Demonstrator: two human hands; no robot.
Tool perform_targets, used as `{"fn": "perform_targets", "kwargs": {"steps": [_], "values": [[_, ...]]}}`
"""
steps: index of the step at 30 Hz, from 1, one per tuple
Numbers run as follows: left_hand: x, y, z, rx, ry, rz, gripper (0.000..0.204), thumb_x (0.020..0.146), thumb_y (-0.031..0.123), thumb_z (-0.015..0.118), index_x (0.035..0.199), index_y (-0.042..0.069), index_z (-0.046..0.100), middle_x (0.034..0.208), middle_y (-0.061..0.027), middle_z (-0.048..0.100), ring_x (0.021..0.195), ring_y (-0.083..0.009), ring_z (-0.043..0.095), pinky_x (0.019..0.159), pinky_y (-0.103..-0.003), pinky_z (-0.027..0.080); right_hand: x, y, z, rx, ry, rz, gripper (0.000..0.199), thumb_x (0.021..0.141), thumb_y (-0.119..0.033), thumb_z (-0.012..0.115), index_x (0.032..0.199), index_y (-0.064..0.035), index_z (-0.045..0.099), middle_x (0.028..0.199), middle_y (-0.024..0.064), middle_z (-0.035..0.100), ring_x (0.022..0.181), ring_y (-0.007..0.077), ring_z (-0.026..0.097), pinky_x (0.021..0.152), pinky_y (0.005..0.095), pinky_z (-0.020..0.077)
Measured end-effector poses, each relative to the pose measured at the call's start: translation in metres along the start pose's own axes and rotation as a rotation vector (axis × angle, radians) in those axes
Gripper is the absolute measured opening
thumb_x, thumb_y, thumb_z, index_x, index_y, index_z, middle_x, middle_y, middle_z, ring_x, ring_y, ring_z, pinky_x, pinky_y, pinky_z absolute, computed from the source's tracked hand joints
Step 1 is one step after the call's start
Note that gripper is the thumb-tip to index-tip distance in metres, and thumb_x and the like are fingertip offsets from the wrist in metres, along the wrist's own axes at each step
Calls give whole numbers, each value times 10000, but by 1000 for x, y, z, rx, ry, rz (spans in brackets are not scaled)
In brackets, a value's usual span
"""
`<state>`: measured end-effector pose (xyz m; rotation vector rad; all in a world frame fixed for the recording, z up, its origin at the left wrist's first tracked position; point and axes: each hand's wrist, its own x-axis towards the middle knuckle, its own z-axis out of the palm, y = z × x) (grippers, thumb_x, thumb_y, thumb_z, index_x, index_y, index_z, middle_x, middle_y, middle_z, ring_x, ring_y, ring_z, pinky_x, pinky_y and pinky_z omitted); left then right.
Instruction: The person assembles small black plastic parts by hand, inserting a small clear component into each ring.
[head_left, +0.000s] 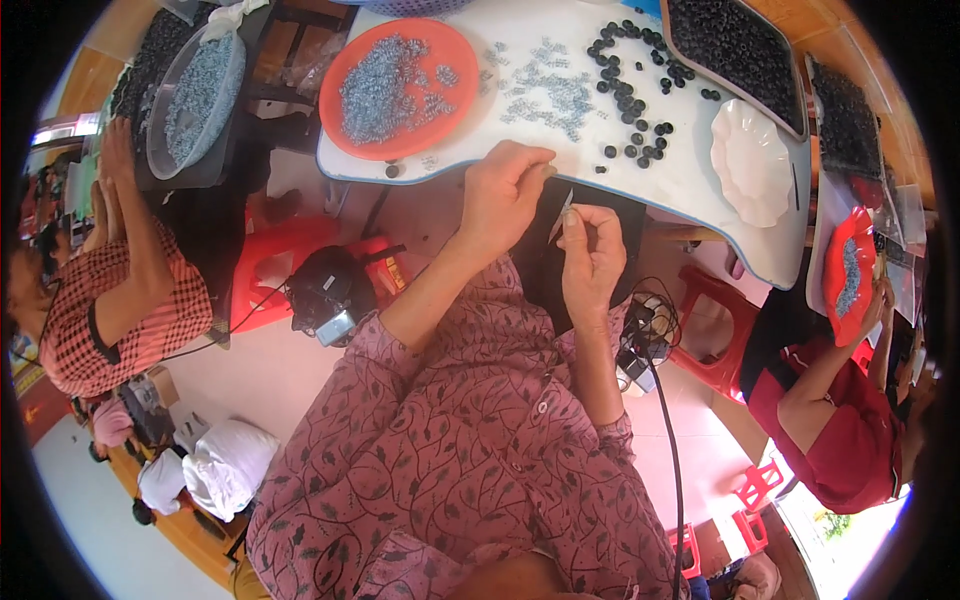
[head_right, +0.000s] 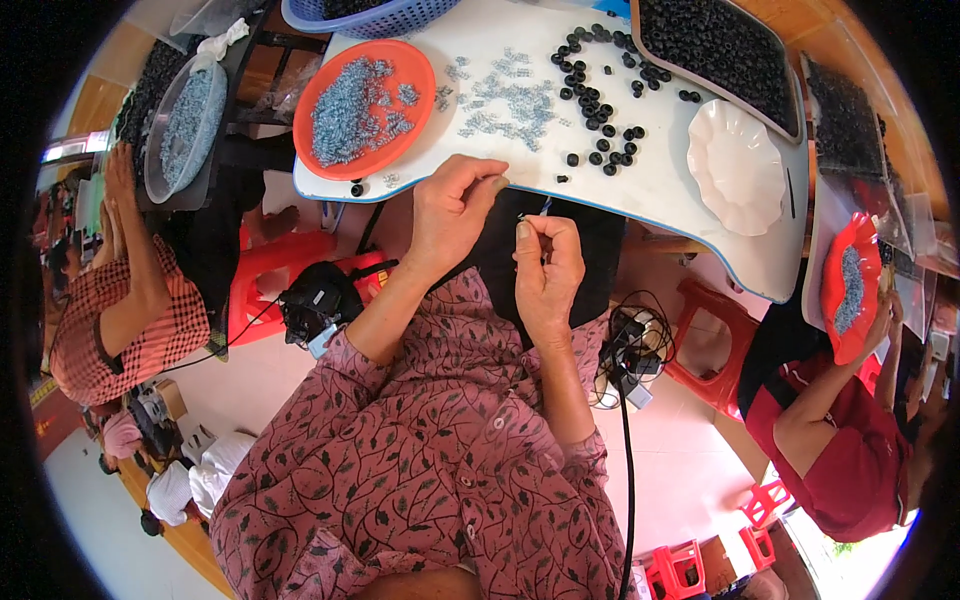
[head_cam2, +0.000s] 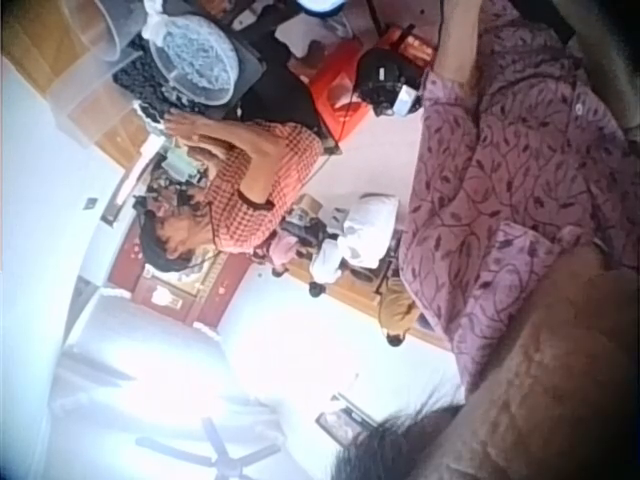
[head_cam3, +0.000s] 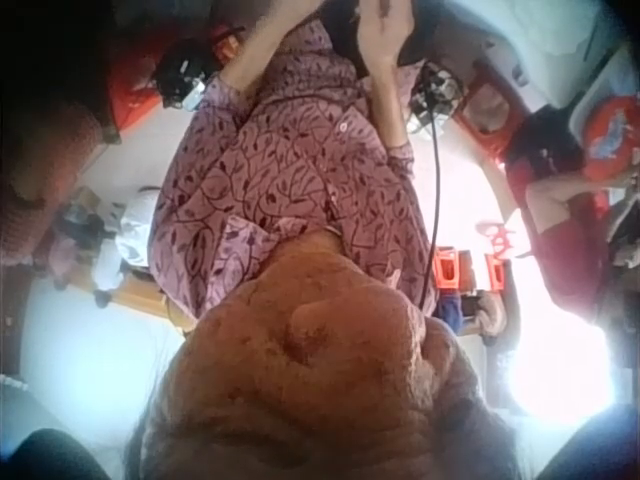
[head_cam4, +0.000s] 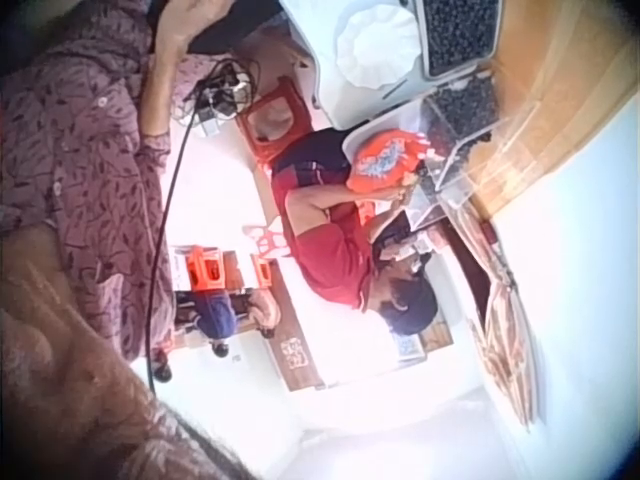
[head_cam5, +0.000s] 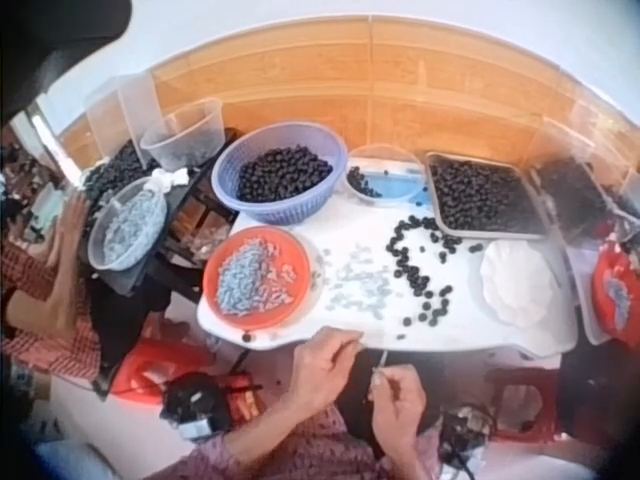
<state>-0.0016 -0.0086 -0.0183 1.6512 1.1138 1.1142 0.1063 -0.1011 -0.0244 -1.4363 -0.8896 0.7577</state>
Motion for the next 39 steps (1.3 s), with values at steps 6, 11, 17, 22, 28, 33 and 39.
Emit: {"fn": "perform_targets", "kwargs": {"steps": [6,11,17,22,28,33,39], "values": [[22,-5,0,384,21,309,163,807,0,646,954,53,696,876,-101,665,747,-244,642,643,-331,508,1,-4,-2,-2,8,26,66,919,-53,613,934,-11,565,832,13,546,628,53,510,546,205,429],[24,-2,2,494,-36,300,145,799,5,646,920,62,702,902,-94,666,790,-279,641,670,-359,517,1,4,-6,-8,11,31,62,920,-57,613,926,-12,570,829,12,548,627,54,511,544,206,427],[18,0,9,480,21,346,150,788,3,654,919,64,694,915,-93,643,799,-283,640,669,-357,525,3,-3,-10,26,40,62,60,927,-63,606,923,-12,572,801,7,551,624,59,512,552,206,430],[20,9,30,398,-27,365,187,774,-5,649,940,69,692,905,-89,629,810,-280,632,676,-365,524,4,-4,-18,51,70,75,95,938,-109,606,977,-23,602,790,-13,561,659,52,521,601,195,445],[38,23,43,487,-197,382,245,760,-2,609,964,100,697,906,-63,602,864,-267,598,698,-376,514,5,1,-25,-6,141,93,111,939,-124,609,981,-22,607,781,-14,560,658,50,513,607,194,438],[45,22,48,577,-322,425,266,749,12,617,976,124,699,906,-49,585,869,-263,582,707,-366,512,8,3,-30,-36,172,68,102,928,-96,617,969,-5,594,842,15,584,668,65,539,588,212,476],[49,16,51,638,-369,414,221,757,30,621,947,119,689,898,-58,588,878,-263,585,706,-368,515,7,2,-31,-26,153,86,94,928,-92,615,957,-6,591,827,15,574,665,65,534,583,214,477]]}}
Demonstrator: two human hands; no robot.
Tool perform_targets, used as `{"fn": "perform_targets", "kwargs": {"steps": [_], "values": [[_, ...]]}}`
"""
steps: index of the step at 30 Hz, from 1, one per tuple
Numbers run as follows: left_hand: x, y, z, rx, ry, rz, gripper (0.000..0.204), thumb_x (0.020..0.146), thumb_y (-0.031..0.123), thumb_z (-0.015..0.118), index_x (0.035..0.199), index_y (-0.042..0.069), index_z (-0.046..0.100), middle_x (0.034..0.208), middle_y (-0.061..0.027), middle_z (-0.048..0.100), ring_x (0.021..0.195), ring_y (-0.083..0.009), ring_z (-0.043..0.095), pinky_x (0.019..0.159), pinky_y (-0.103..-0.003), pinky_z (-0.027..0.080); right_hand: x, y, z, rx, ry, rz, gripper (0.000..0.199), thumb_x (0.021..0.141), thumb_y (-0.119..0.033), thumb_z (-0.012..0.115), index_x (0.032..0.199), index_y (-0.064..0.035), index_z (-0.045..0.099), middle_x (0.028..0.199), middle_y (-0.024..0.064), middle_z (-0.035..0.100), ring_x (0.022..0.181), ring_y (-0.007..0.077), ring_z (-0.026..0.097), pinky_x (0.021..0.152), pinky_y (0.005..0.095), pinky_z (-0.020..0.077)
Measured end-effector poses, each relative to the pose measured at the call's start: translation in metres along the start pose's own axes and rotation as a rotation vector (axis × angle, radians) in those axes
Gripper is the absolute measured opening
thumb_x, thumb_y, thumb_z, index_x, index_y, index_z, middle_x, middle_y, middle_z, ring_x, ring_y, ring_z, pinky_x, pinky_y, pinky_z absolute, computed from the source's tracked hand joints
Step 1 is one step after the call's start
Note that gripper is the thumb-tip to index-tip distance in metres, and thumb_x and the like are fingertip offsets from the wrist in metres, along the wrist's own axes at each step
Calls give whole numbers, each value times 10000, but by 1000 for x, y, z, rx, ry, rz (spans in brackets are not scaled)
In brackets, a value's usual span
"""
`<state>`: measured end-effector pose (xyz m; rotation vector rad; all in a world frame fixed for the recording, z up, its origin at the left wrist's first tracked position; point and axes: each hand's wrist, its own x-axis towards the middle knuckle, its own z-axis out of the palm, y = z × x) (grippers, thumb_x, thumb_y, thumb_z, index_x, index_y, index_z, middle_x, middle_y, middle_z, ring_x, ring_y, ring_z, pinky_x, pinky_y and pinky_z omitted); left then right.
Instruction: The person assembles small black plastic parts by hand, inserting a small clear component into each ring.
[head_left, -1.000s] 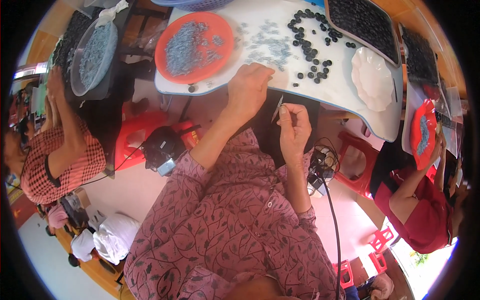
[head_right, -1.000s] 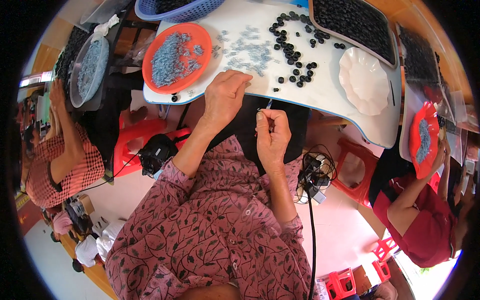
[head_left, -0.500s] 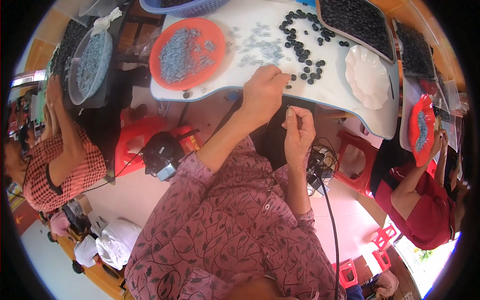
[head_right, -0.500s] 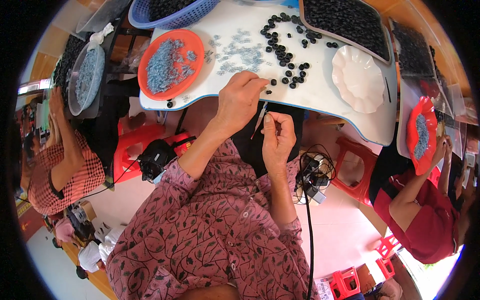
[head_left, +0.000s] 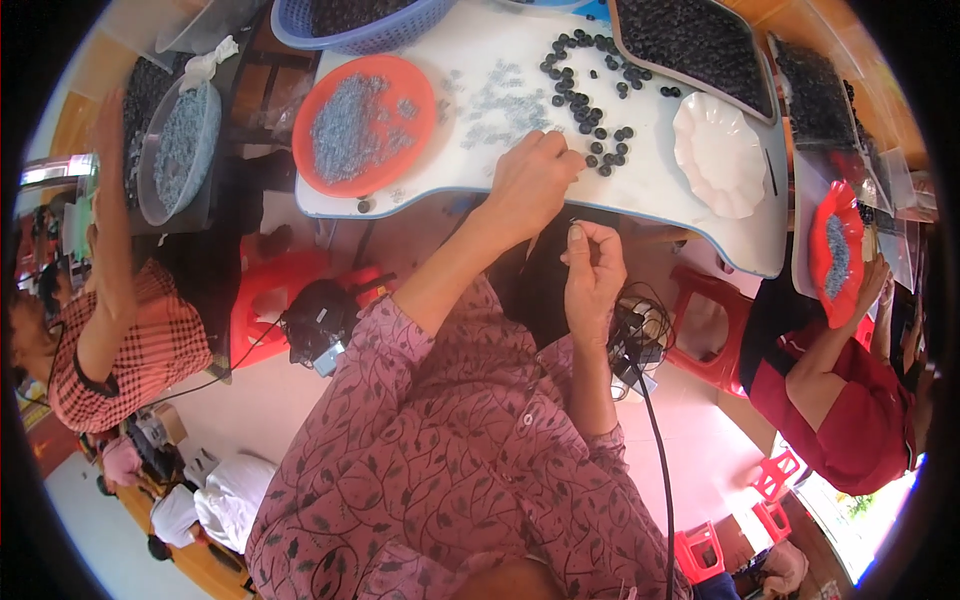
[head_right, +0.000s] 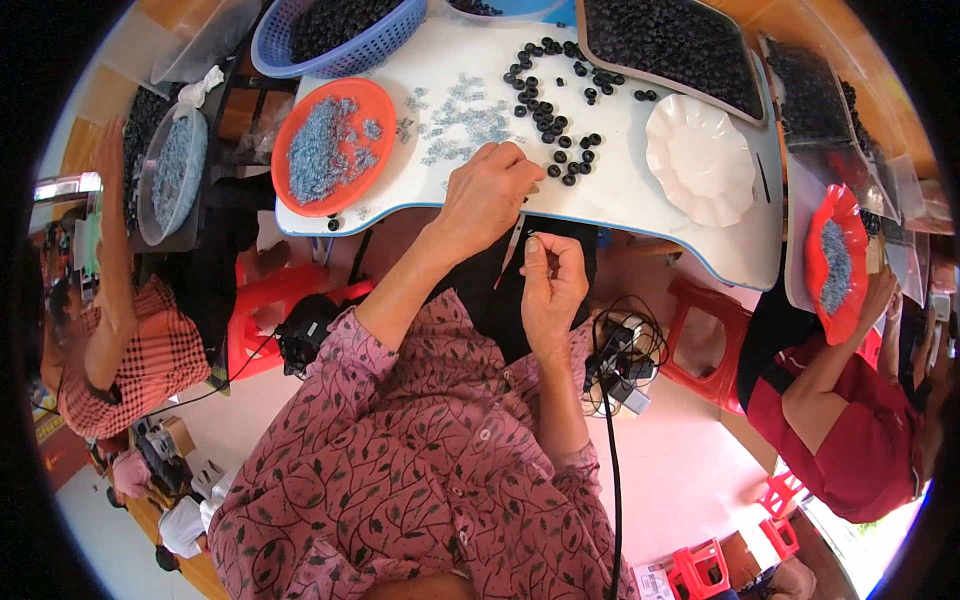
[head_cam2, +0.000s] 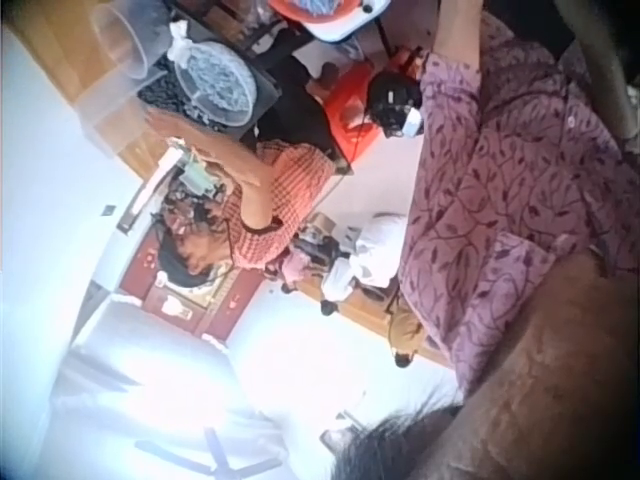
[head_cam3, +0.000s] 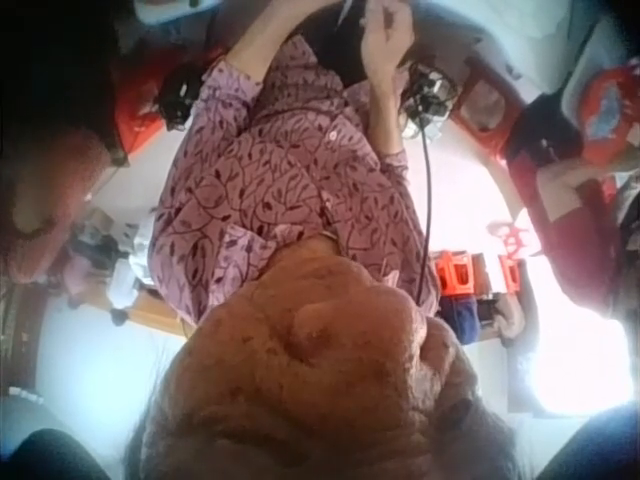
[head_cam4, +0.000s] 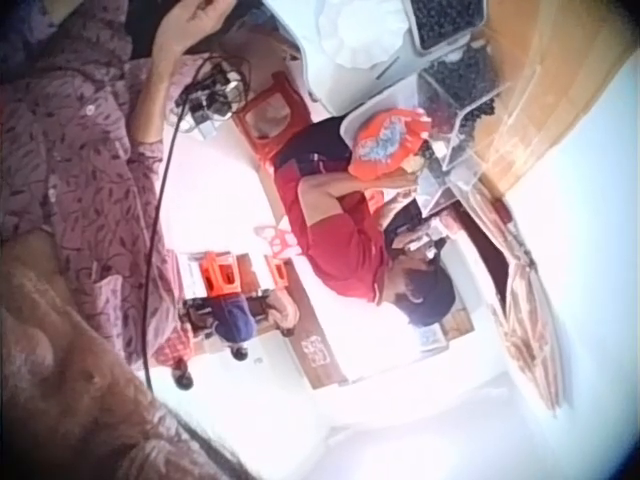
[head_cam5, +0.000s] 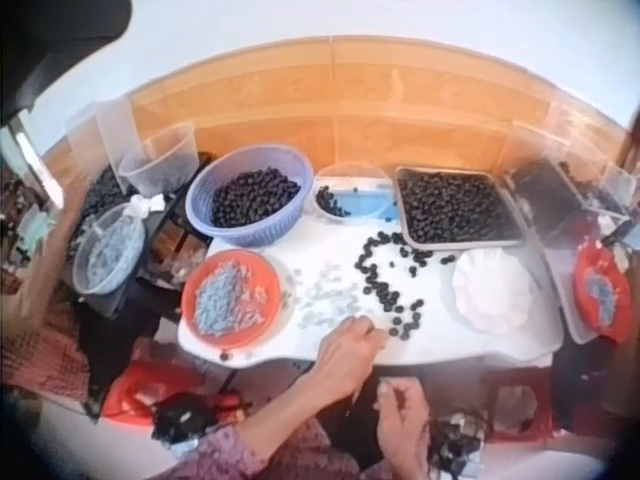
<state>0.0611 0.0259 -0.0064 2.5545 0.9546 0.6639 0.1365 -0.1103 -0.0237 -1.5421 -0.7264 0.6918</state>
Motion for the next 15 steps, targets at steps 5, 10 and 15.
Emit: {"fn": "perform_targets", "kwargs": {"steps": [5,10,15], "values": [[-6,-2,3,-293,195,-26,214,785,-5,659,986,65,680,908,-60,616,812,-242,640,702,-315,544,0,-1,0,5,-2,-23,95,928,-93,616,949,-4,588,810,11,566,658,61,530,580,211,469],[-25,1,-6,-1216,78,-378,219,876,-21,620,1092,-1,651,962,-79,634,871,-159,651,758,-273,564,1,2,-1,9,8,-25,94,929,-94,612,950,-4,591,805,11,570,649,63,532,575,208,463],[-43,0,-12,-1674,37,-528,221,907,-38,579,1123,-37,626,1054,-145,639,916,-174,653,774,-285,571,2,1,2,-18,5,-46,97,928,-100,613,955,-7,597,822,18,592,645,67,538,576,208,465]]}}
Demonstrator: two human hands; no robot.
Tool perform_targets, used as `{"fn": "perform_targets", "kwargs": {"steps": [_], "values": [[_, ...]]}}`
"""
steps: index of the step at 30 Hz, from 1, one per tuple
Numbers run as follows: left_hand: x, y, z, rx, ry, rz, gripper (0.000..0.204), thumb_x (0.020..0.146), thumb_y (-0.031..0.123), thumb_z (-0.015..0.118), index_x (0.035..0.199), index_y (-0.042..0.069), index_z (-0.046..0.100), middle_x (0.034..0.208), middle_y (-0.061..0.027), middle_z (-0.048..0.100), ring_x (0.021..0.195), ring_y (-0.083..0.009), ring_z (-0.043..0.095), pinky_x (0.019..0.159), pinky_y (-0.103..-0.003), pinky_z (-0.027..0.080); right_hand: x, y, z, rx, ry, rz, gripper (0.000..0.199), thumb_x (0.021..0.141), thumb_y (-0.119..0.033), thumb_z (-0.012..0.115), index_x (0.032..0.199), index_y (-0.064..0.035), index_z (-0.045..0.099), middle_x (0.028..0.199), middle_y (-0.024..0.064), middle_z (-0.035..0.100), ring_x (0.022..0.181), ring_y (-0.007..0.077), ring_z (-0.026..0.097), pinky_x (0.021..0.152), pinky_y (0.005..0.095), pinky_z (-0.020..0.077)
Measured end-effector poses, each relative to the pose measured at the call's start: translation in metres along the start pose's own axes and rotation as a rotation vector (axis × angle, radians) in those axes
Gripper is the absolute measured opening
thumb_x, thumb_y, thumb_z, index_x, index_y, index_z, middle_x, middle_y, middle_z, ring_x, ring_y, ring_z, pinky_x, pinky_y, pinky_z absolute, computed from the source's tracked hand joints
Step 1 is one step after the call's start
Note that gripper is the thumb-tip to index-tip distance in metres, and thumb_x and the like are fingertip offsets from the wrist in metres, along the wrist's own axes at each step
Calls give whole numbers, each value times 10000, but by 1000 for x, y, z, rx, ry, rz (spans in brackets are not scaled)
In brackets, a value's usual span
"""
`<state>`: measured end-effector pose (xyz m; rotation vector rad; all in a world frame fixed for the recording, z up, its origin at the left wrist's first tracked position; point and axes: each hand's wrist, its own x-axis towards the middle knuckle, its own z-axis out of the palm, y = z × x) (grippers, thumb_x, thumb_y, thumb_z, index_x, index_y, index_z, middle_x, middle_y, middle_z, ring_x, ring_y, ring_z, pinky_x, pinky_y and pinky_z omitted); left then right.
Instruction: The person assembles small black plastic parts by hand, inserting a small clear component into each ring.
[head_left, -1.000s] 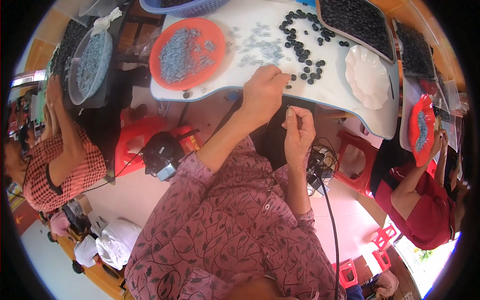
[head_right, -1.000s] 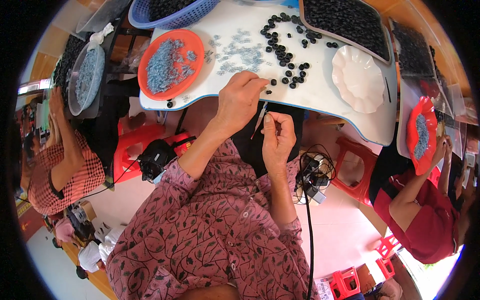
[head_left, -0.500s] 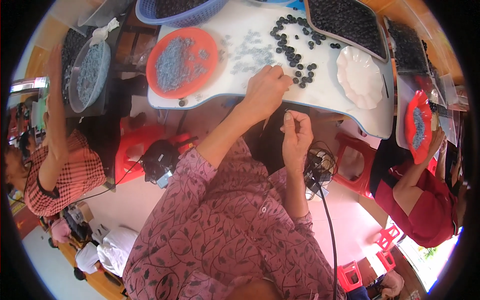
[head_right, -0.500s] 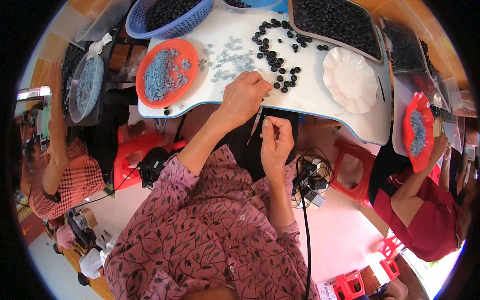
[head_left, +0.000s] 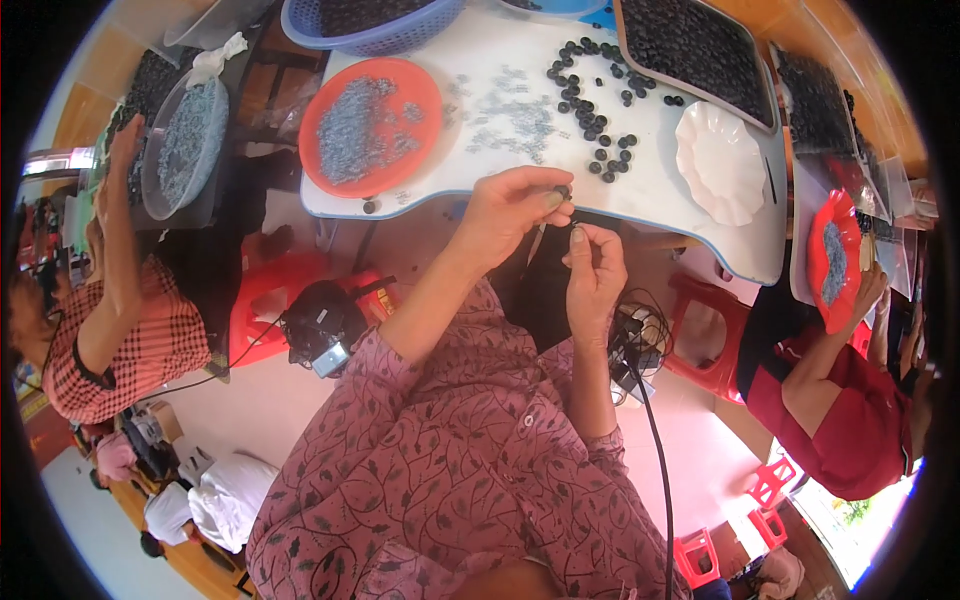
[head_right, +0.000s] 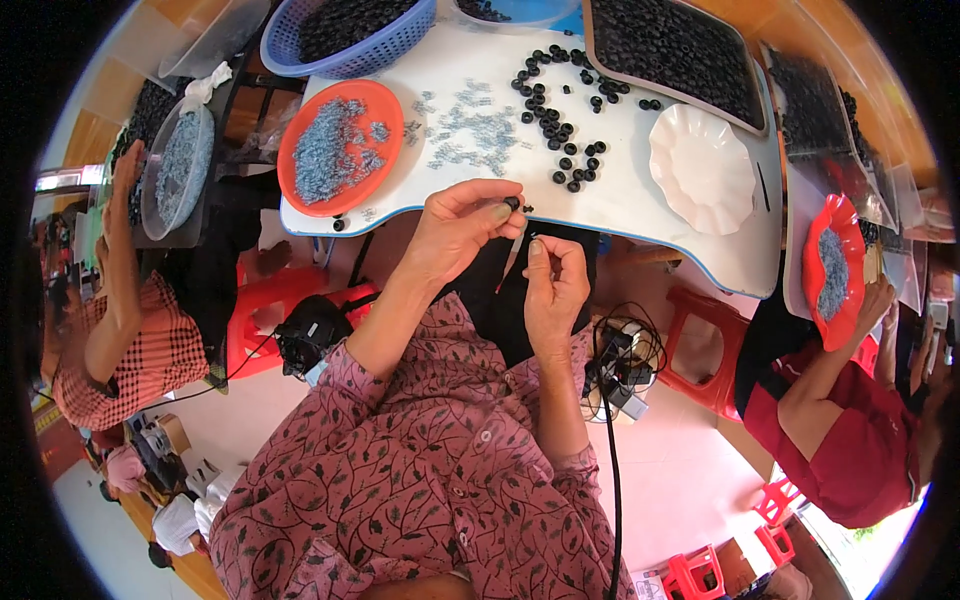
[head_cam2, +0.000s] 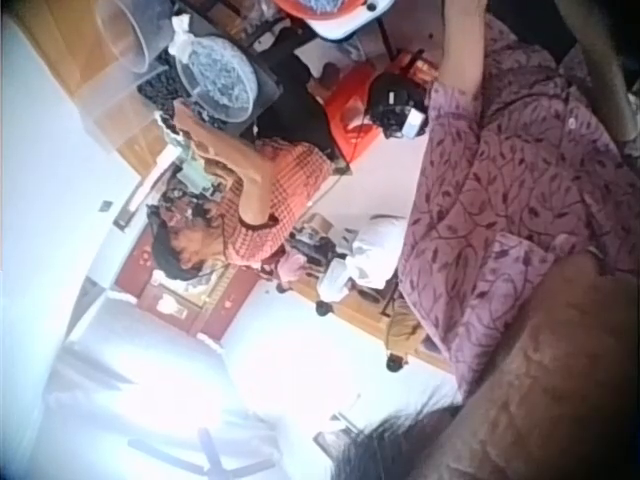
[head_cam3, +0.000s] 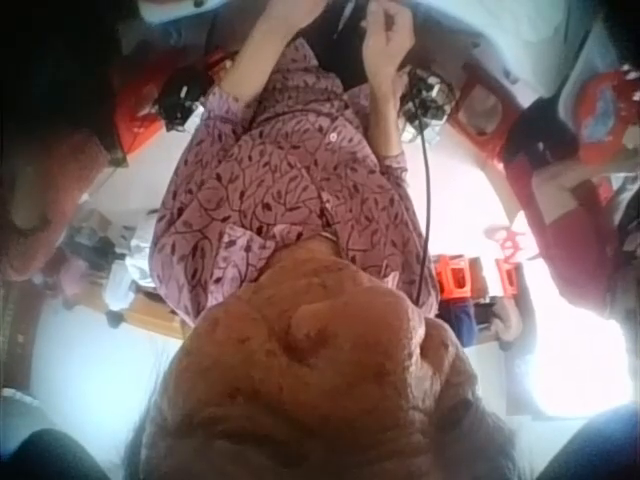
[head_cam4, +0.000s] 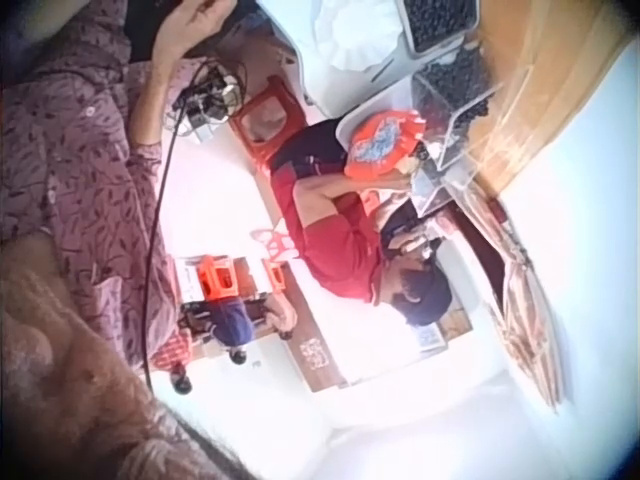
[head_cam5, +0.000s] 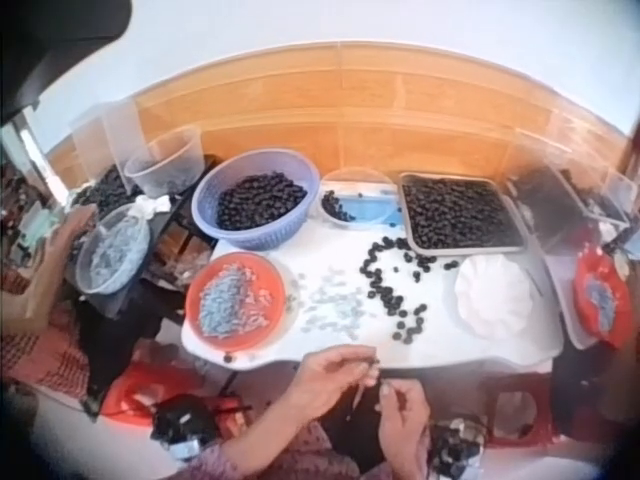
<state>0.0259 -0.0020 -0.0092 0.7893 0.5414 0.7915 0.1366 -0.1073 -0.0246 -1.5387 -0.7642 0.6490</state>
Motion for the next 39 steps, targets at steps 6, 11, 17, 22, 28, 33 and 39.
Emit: {"fn": "perform_targets", "kwargs": {"steps": [6,11,17,22,28,33,39], "values": [[-12,-10,-9,-384,-68,-4,242,930,-8,550,1168,-34,586,1100,-177,635,928,-206,665,812,-306,574,-3,-4,3,16,-16,12,99,933,-106,611,960,-11,597,823,14,595,642,63,533,572,201,456],[-18,-11,-11,-436,-46,-47,229,934,12,556,1155,-43,581,1075,-172,637,904,-194,661,789,-297,577,-2,-13,4,47,-58,2,73,940,-84,594,965,-15,595,830,11,584,652,58,524,582,198,448],[-25,-14,-15,-328,-27,-34,236,943,28,549,1166,-33,598,1062,-155,659,892,-183,673,775,-288,574,-1,-25,7,64,-110,-40,52,942,-55,578,963,-8,587,866,19,568,673,61,526,594,202,451],[-30,-16,-13,-265,2,-48,224,942,39,561,1147,-33,615,1049,-126,660,870,-155,658,756,-274,562,-2,-25,9,74,-127,-37,50,937,-50,584,958,-4,585,883,25,569,681,68,533,600,207,456],[-32,-15,-10,-228,7,-51,224,945,38,557,1146,-42,616,1028,-109,654,859,-141,652,753,-253,557,-1,-25,9,29,-132,-47,49,936,-49,588,943,-1,585,886,30,574,682,69,539,597,204,455],[-32,-14,-8,-161,48,-65,216,944,26,555,1136,-50,620,971,-94,659,822,-119,644,731,-219,540,-1,-28,9,18,-122,-57,45,927,-42,602,932,0,585,867,31,569,672,74,538,595,208,452],[-33,-14,-6,-21,50,-60,199,933,10,565,1112,-36,639,899,-61,666,764,-91,615,696,-204,511,1,-26,5,-39,-173,-112,36,921,-27,605,925,-1,581,854,31,568,669,75,545,582,210,448]]}}
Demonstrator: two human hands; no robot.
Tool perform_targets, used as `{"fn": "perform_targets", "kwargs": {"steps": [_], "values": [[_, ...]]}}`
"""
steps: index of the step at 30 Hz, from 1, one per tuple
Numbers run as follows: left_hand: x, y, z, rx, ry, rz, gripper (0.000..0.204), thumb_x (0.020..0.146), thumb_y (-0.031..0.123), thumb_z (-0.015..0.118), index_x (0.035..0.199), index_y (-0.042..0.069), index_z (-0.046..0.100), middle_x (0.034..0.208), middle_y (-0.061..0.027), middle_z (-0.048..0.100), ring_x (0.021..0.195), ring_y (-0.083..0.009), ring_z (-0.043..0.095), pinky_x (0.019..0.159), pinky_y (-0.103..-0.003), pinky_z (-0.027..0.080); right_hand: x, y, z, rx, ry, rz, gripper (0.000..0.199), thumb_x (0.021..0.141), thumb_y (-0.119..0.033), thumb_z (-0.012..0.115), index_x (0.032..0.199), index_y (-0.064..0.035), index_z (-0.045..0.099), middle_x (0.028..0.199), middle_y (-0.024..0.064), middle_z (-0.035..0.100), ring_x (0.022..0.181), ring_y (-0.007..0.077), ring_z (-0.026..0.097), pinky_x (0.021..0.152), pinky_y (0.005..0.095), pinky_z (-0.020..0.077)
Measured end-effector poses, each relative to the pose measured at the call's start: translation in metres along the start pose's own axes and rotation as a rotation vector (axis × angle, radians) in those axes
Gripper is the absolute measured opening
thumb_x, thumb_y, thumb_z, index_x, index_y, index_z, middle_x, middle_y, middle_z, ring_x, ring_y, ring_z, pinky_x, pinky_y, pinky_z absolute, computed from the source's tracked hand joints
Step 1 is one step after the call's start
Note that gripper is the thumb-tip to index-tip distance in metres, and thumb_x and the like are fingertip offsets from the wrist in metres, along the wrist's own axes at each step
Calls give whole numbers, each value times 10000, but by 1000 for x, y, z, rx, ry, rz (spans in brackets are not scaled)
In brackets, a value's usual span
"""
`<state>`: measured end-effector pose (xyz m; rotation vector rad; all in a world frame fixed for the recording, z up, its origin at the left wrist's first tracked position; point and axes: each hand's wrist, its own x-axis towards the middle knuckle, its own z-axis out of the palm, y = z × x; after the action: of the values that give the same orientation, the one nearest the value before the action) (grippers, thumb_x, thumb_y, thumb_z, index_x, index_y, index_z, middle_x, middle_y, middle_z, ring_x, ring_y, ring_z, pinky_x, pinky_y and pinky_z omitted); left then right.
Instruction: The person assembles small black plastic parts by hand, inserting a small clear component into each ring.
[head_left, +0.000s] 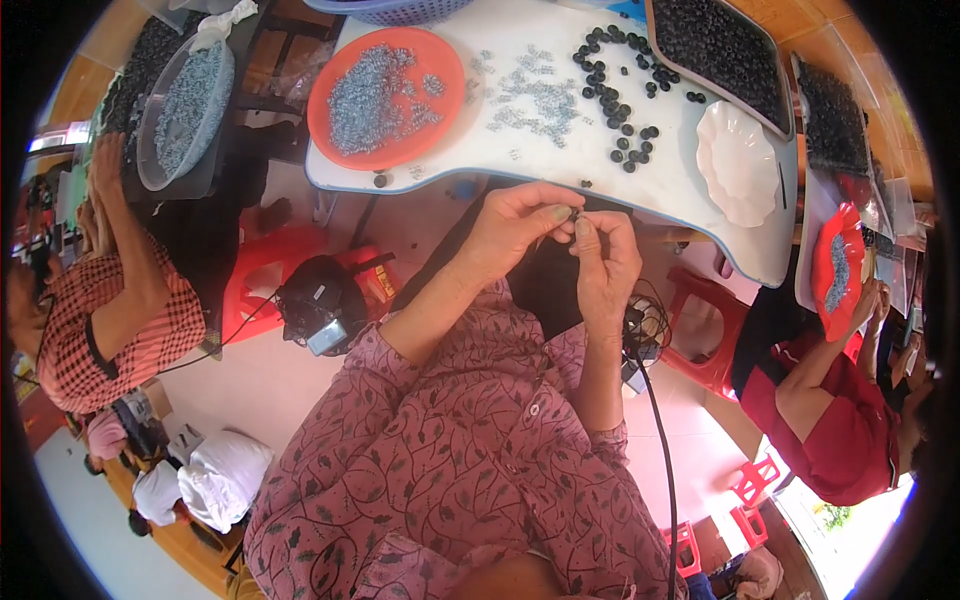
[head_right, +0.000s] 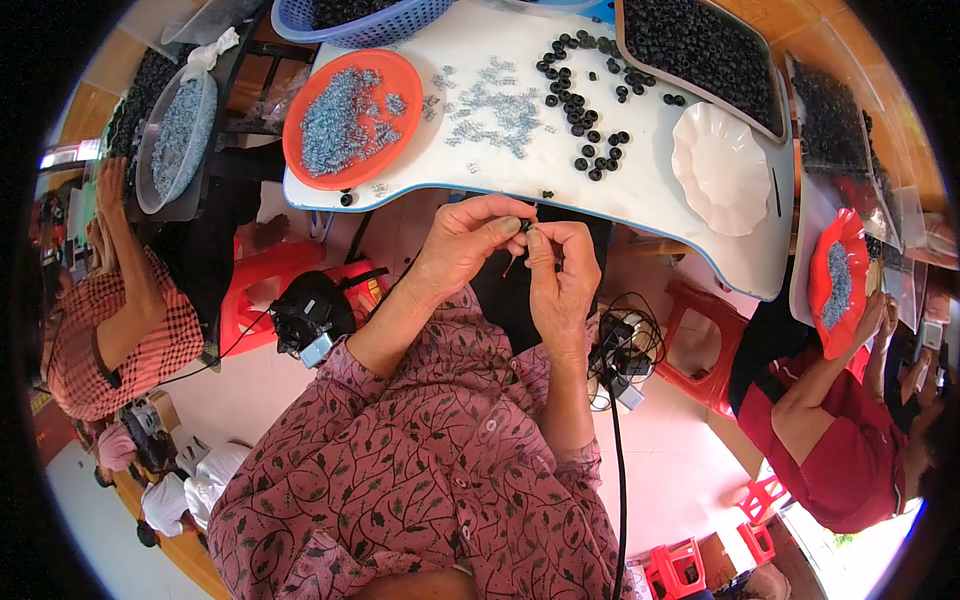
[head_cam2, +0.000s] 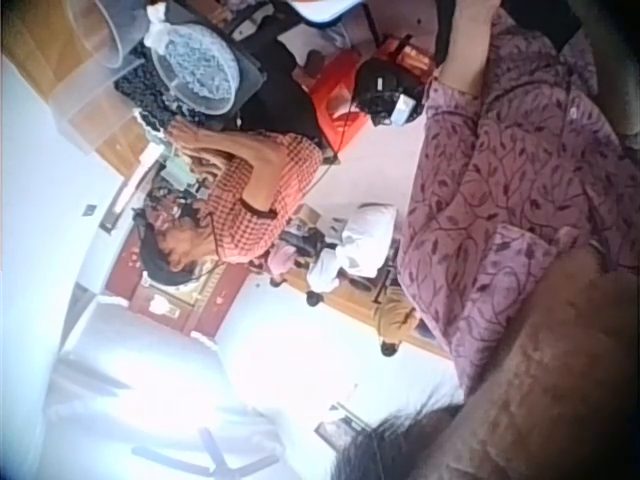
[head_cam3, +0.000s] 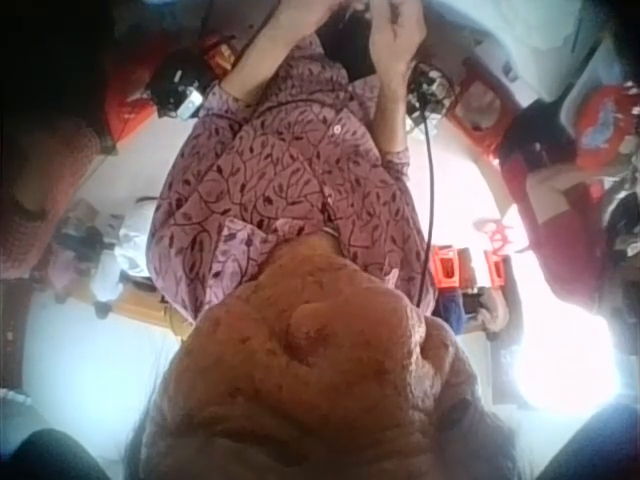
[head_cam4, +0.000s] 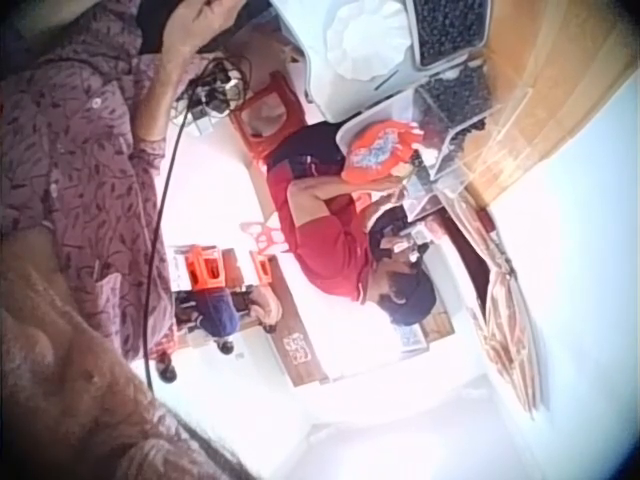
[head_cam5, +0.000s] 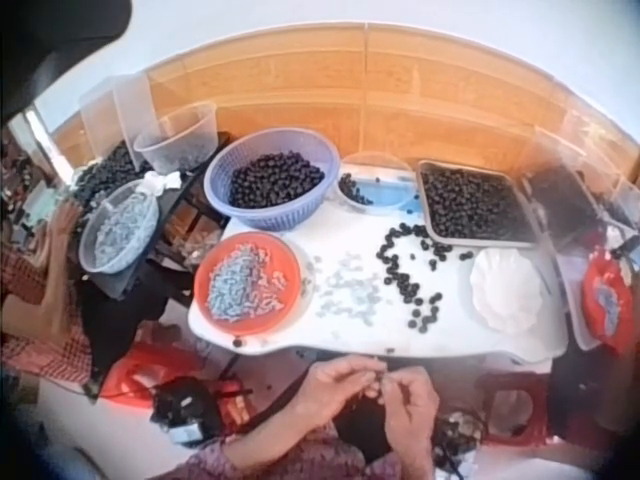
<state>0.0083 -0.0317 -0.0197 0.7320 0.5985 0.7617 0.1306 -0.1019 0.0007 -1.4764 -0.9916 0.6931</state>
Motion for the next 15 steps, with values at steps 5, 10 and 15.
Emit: {"fn": "perform_targets", "kwargs": {"steps": [5,10,15], "values": [[-1,3,-2,159,-60,54,178,924,-2,569,1080,-32,649,881,-50,650,766,-92,601,712,-221,510,0,-3,-9,37,-69,123,42,913,-39,619,920,-10,590,800,14,598,658,57,541,570,204,447],[-2,0,-7,212,-126,115,166,923,6,575,1064,-26,657,900,-54,645,773,-91,598,718,-225,510,1,-2,-13,162,-112,295,83,896,-80,661,911,-19,607,764,4,622,647,37,526,559,190,432],[-1,-6,-17,165,-104,-12,180,934,35,573,1085,-27,649,950,-74,653,785,-103,616,727,-238,525,1,-2,-7,204,-109,358,121,890,-131,679,891,-28,614,750,-7,607,626,36,509,566,183,416]]}}
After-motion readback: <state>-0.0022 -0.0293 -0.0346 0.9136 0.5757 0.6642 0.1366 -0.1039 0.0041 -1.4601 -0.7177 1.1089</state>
